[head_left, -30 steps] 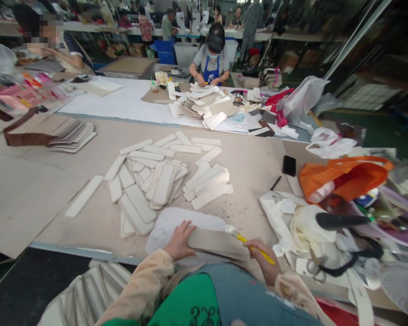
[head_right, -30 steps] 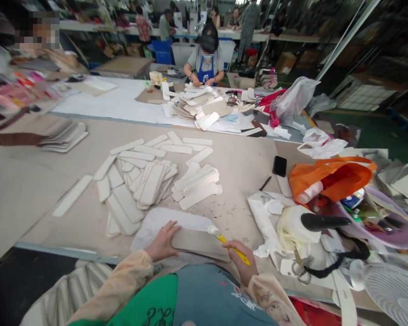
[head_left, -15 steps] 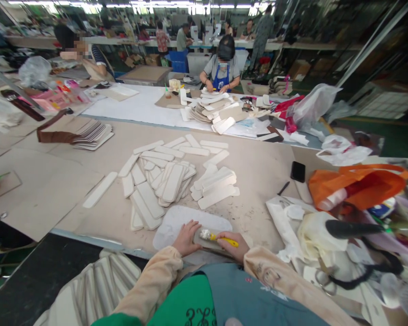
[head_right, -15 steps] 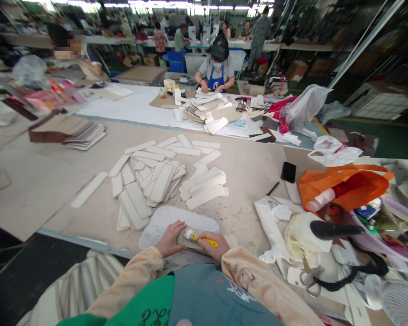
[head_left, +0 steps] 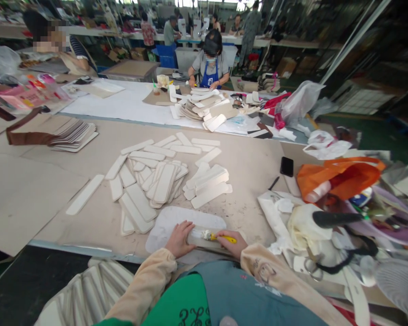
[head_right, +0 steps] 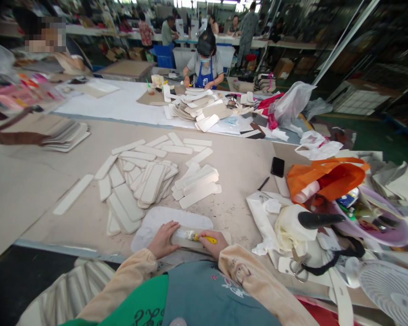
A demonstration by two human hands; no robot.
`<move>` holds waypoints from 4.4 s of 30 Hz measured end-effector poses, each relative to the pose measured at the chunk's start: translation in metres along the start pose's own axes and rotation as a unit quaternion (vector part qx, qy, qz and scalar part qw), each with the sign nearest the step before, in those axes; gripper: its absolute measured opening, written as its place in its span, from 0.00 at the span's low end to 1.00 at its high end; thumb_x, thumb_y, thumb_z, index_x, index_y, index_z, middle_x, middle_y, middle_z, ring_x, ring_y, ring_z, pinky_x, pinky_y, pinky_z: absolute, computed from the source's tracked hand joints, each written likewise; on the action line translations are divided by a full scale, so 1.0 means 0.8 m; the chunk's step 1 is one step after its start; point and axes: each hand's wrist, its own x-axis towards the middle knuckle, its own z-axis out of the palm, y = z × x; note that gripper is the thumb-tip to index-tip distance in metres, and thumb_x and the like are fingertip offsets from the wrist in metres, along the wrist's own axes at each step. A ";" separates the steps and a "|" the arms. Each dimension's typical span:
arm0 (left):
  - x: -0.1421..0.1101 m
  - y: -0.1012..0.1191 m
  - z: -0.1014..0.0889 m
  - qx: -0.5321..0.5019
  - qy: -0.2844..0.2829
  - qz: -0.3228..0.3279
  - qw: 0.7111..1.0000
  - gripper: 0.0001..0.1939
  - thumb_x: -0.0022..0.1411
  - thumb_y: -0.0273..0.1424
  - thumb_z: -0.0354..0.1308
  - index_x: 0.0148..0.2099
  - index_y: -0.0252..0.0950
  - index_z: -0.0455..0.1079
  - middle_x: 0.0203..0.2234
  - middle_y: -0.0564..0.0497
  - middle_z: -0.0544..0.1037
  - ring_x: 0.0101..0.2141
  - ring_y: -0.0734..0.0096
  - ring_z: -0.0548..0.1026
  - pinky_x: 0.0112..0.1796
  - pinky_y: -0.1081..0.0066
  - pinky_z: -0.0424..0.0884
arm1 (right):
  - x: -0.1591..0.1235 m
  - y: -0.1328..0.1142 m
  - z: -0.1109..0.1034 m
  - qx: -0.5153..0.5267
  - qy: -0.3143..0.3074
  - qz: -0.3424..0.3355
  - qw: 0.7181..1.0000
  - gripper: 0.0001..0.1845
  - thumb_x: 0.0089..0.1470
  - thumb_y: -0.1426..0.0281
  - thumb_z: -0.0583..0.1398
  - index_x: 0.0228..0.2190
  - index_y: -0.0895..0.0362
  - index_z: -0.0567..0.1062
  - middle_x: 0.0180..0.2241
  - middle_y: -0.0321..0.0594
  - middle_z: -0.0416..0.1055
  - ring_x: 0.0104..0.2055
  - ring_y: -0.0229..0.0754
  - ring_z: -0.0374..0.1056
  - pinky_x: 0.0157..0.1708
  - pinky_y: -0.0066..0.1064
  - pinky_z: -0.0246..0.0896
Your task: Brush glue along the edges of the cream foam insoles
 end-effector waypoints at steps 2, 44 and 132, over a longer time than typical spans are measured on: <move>0.000 -0.001 0.000 0.008 0.004 0.003 1.000 0.40 0.44 0.40 0.65 0.60 0.39 0.61 0.59 0.38 0.63 0.61 0.47 0.56 0.58 0.46 0.48 | -0.013 0.007 -0.017 0.006 0.025 0.028 0.999 0.13 0.49 0.60 0.59 0.30 0.55 0.80 0.18 0.34 0.70 0.21 0.38 0.65 0.24 0.28 0.59; 0.001 -0.030 0.005 0.001 0.006 0.062 0.998 0.39 0.47 0.37 0.65 0.61 0.37 0.59 0.59 0.41 0.64 0.59 0.54 0.61 0.58 0.52 0.56 | -0.022 0.010 -0.009 -0.067 -0.022 -0.008 0.998 0.14 0.51 0.62 0.58 0.32 0.57 0.80 0.22 0.37 0.72 0.24 0.38 0.66 0.25 0.27 0.61; 0.184 -0.006 -0.071 0.138 -0.001 -0.018 0.990 0.05 0.60 0.28 0.50 0.35 0.36 0.67 0.36 0.47 0.74 0.37 0.66 0.74 0.39 0.69 0.66 | -0.121 0.060 -0.075 0.135 0.441 0.049 0.886 0.21 0.48 0.50 0.60 0.36 0.53 0.76 0.22 0.38 0.71 0.22 0.42 0.65 0.24 0.33 0.64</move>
